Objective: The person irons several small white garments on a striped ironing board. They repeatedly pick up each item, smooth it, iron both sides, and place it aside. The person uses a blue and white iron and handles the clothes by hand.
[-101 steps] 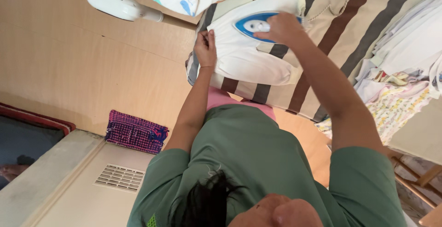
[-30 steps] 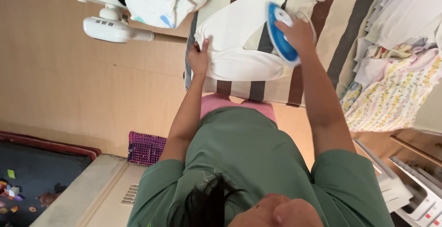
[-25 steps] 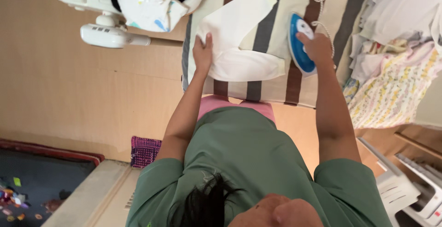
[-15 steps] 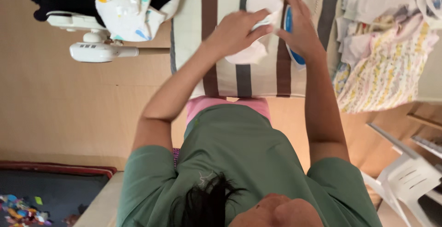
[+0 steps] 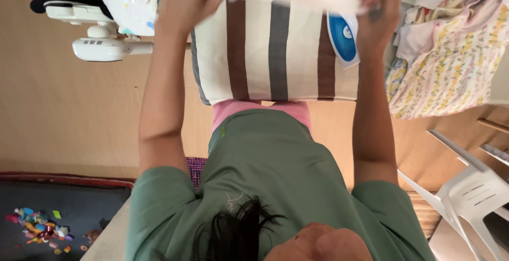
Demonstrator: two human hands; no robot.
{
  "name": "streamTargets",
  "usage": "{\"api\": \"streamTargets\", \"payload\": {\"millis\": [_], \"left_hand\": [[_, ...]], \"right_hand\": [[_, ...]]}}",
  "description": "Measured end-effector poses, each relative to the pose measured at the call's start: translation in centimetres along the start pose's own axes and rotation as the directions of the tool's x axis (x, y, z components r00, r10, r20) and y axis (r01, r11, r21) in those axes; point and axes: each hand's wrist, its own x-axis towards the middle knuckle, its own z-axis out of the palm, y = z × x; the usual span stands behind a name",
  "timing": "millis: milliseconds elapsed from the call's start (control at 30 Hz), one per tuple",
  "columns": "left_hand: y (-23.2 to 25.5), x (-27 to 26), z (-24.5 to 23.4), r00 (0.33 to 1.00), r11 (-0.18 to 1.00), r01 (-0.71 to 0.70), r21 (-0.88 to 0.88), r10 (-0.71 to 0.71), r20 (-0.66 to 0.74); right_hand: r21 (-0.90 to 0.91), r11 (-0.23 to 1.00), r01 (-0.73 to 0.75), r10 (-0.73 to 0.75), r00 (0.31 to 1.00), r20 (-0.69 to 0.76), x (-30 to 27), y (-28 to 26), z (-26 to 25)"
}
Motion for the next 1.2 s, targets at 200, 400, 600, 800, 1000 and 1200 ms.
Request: {"api": "streamTargets", "payload": {"millis": [200, 400, 600, 800, 1000, 1200], "left_hand": [[1.9, -14.5, 4.6, 0.976, 0.953, 0.217, -0.210, -0.209, 0.062], [3.0, -26.3, 13.1, 0.758, 0.700, 0.636, -0.325, -0.645, 0.094], [2.9, -24.3, 18.7, 0.366, 0.328, 0.901, -0.285, -0.926, 0.090], [4.4, -22.4, 18.0, 0.257, 0.229, 0.901, -0.368, -0.966, 0.029], [5.3, -22.5, 16.9, 0.391, 0.428, 0.791, -0.437, -0.903, -0.176], [4.9, -22.6, 17.2, 0.348, 0.371, 0.824, -0.429, -0.928, -0.134]], "right_hand": [[-0.234, 0.916, 0.326, -0.212, 0.888, 0.409, -9.5, 2.1, 3.3], [-0.294, 0.937, 0.186, -0.037, 0.894, 0.447, -14.1, 5.0, 4.6], [-0.780, 0.624, -0.044, 0.185, 0.978, 0.092, -8.5, 7.0, 4.3], [-0.796, 0.500, -0.340, 0.550, 0.835, -0.011, -5.7, 11.9, 3.2], [-0.791, 0.600, -0.117, 0.459, 0.860, 0.221, -5.3, 7.2, 3.0], [-0.672, 0.687, 0.278, 0.351, 0.683, 0.641, -10.8, 1.3, 10.4]]}}
